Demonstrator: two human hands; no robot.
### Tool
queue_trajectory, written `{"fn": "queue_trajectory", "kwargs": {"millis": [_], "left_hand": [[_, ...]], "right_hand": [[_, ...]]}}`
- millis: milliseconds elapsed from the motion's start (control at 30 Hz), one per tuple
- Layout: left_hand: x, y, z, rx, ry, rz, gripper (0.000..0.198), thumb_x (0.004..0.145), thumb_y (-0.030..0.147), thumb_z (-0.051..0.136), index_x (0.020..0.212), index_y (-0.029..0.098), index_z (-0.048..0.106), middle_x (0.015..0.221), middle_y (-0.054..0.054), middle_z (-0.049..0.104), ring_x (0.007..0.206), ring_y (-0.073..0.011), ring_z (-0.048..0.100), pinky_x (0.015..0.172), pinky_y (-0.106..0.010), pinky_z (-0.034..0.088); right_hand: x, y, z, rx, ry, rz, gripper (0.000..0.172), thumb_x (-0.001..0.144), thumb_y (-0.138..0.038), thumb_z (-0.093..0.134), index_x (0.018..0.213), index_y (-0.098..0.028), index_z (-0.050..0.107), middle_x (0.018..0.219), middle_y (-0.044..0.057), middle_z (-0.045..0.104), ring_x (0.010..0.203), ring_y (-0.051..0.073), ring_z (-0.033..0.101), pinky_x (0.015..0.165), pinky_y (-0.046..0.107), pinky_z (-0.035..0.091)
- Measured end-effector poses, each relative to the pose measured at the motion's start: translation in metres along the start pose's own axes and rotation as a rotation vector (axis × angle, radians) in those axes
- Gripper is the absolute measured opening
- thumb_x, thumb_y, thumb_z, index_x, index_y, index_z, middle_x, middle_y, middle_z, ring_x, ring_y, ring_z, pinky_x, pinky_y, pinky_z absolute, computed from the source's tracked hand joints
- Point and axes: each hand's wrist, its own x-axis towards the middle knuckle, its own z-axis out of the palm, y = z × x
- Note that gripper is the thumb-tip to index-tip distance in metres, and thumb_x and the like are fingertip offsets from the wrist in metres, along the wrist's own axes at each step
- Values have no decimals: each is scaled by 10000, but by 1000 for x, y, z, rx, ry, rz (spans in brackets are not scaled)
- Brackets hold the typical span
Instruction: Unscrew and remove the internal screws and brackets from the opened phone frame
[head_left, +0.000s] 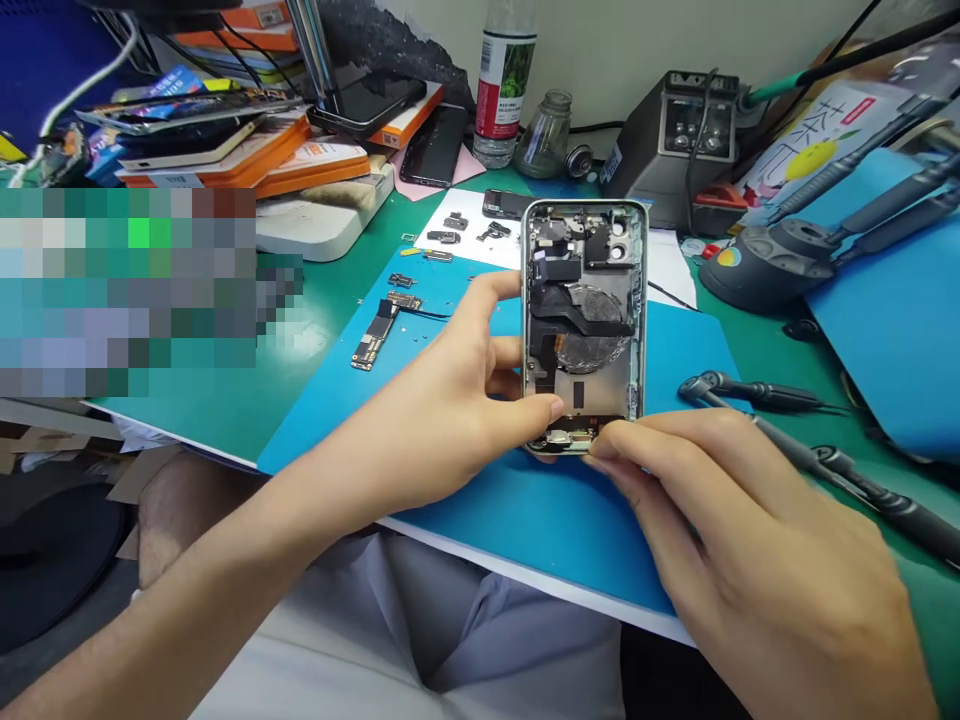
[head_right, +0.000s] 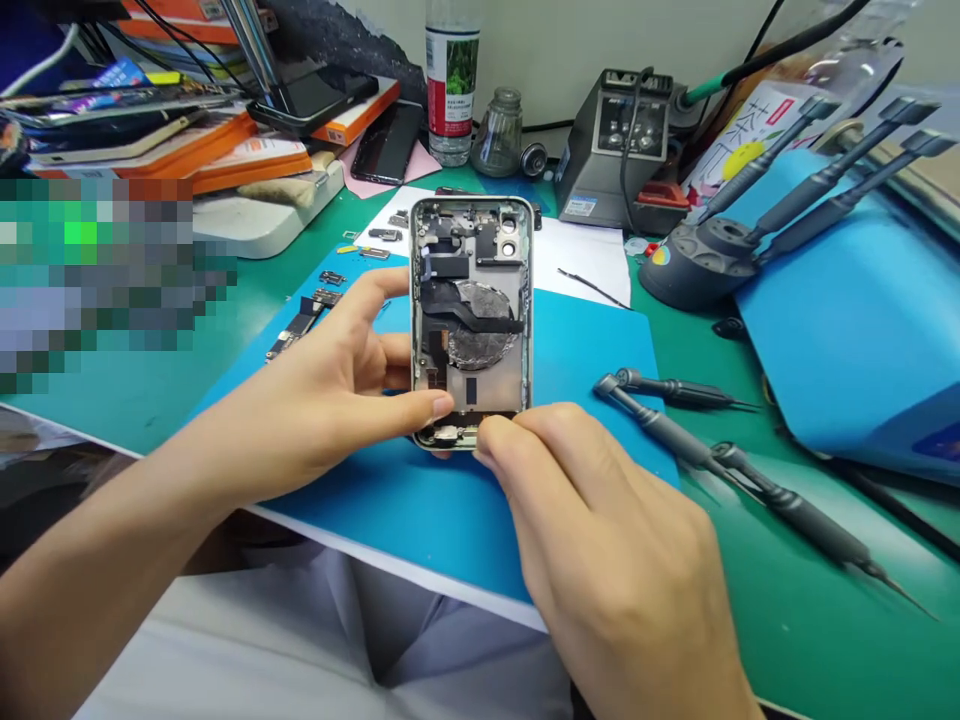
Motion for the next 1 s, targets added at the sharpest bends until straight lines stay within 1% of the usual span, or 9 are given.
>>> {"fn": "queue_trajectory", "kwargs": {"millis": [233,367,433,500,600,633,767,900,1000], "left_hand": [[-2,-6,3,100,9,84,670,980,102,704,1513,334,370,1069,3,792,981,-206,804,848,-327,623],[-6,-8,3,283,135,176,647,1026,167,691,1562,344,376,1123,-19,793,1063,-218,794,872,-320,607],[-8,-8,3,355,136,161,655,1040,168,657,1593,362,364,1155,-29,787,1020,-213,791,801,-303,603],[-10,-8,3,389,122,156,676,1045,161,631,1621,372,346,1178,-39,784,1007,-216,793,782,-309,611],[-12,-10,3,413,123,168,671,1052,175,619,1635,363,345,1191,-55,791,1043,-239,803,821,-339,634],[-12,-10,3,423,131,169,663,1054,185,620,1634,357,350,1199,-62,794,1057,-249,806,832,-348,640],[-13,-12,3,495,148,167,658,1066,207,611,1649,363,347,1285,-74,793,1123,-276,805,916,-391,648],[-14,-12,3,573,148,198,659,1083,210,583,1668,386,335,1269,-52,812,1215,-291,788,962,-396,642],[-14,-12,3,612,156,215,676,1076,200,584,1671,398,332,1267,-37,810,1213,-291,788,930,-382,653]], "right_hand": [[3,-6,-2,-20,55,-9,133,1065,-141,650,1163,-223,686,1018,44,765,783,170,722,694,322,482],[-14,-12,-20,37,127,0,193,1014,-133,708,1174,-239,680,962,29,800,757,188,758,728,326,541],[-30,-5,-36,19,201,125,249,1006,-126,694,1193,-289,671,976,8,812,762,205,776,706,323,547],[-46,13,-54,-179,266,349,276,1011,-181,693,1237,-338,701,1024,26,804,736,244,765,711,373,549],[-67,50,-73,-399,144,450,255,1011,-287,718,1236,-403,750,1140,52,805,776,270,775,630,388,549],[-73,63,-77,-426,115,427,215,1028,-321,697,1223,-384,761,1167,50,806,892,293,811,587,372,547],[-90,99,-80,-400,-19,223,275,1108,-356,549,1179,-300,808,1177,63,820,947,240,836,536,284,583],[-87,104,-82,-337,-76,266,217,1066,-350,646,1211,-324,806,1179,39,845,958,240,852,612,264,635],[-76,97,-86,-255,-72,363,217,966,-327,801,1175,-387,799,1148,-20,858,838,219,852,591,231,625]]}}
